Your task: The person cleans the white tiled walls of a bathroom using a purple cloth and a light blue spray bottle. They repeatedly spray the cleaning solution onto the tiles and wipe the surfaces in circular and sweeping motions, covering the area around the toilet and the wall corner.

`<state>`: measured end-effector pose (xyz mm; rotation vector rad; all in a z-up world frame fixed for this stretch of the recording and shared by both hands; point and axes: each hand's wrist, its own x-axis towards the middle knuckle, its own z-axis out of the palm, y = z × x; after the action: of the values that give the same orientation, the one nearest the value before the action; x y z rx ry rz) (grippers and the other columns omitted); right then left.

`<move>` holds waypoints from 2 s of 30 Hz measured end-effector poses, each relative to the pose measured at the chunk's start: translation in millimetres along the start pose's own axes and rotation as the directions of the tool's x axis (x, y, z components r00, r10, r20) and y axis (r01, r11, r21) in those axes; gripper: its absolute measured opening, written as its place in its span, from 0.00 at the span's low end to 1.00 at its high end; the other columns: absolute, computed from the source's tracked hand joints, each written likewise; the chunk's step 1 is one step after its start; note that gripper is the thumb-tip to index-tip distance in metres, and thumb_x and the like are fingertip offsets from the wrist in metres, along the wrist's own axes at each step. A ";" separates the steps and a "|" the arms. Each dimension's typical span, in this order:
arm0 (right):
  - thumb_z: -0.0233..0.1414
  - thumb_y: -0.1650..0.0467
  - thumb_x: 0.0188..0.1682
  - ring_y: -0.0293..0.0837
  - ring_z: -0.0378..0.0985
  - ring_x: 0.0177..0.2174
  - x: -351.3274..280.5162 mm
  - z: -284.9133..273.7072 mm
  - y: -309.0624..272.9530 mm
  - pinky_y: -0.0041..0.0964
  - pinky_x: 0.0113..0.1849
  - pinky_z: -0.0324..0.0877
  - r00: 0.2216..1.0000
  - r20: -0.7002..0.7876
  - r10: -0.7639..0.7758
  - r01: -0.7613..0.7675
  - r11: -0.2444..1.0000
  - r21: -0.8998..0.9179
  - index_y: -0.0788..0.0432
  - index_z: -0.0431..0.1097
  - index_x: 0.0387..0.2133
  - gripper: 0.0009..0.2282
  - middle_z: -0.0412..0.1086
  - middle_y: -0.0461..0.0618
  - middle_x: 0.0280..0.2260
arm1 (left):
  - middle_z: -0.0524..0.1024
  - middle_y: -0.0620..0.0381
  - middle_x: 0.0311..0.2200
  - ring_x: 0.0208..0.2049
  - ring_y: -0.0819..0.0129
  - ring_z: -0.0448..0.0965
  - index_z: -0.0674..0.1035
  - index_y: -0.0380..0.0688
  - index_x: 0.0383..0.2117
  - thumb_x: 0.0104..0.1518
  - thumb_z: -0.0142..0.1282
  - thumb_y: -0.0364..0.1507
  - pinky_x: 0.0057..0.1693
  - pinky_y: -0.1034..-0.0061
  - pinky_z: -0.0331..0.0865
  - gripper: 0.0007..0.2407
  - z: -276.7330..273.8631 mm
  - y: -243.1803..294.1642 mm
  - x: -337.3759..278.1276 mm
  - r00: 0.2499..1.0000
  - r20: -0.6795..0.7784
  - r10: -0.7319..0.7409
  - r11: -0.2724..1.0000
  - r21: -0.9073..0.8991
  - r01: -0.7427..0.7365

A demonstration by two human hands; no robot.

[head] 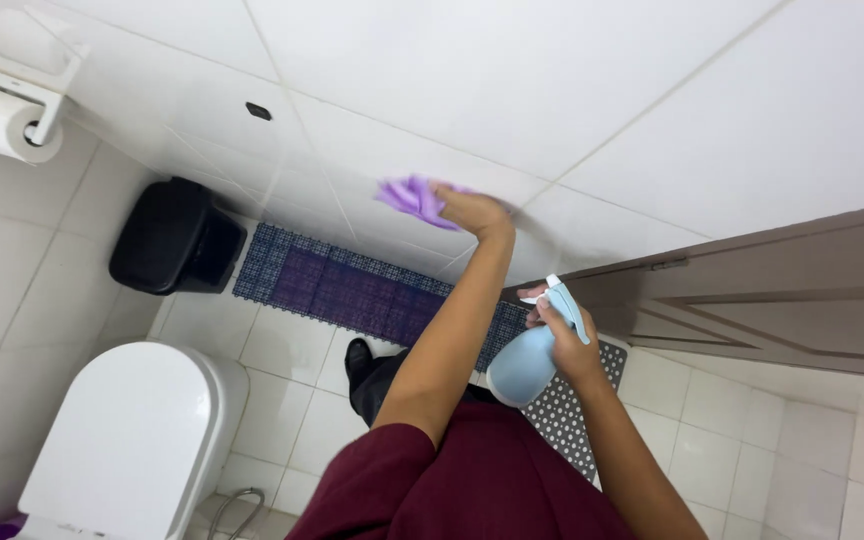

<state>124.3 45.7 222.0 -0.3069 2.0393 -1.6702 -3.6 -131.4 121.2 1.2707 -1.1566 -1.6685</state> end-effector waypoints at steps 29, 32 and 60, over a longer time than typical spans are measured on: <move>0.48 0.66 0.54 0.40 0.75 0.29 -27.1 -18.8 12.2 0.35 0.33 0.70 0.993 -0.057 0.102 -0.105 0.993 -0.050 0.64 0.72 0.44 0.13 0.74 0.53 0.35 | 0.54 0.23 0.67 0.68 0.37 0.55 0.56 0.22 0.67 0.71 0.32 0.40 0.71 0.51 0.50 0.28 9.3 59.8 -25.9 0.931 -0.360 0.060 0.986 -0.124 -0.112; 0.48 0.66 0.54 0.39 0.74 0.31 -28.1 -14.6 -0.5 0.35 0.35 0.72 0.999 -0.027 0.030 -0.031 0.999 -0.037 0.64 0.72 0.44 0.13 0.76 0.55 0.44 | 0.60 0.26 0.63 0.65 0.39 0.63 0.58 0.27 0.65 0.69 0.29 0.42 0.68 0.54 0.59 0.27 -18.3 44.3 22.0 0.915 -0.275 -0.296 0.889 -0.431 0.157; 0.47 0.65 0.56 0.38 0.74 0.34 -10.3 33.7 -12.0 0.35 0.38 0.72 0.993 0.118 0.032 -0.019 0.994 -0.104 0.65 0.73 0.45 0.15 0.75 0.55 0.43 | 0.55 0.37 0.68 0.69 0.49 0.58 0.58 0.38 0.68 0.70 0.26 0.46 0.73 0.55 0.55 0.28 -51.0 60.4 122.6 0.989 -0.140 -0.037 0.884 -0.466 -0.033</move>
<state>148.4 18.9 231.3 -0.4040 2.0351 -1.4979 17.4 -275.1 134.3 1.0573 -0.6089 -1.6915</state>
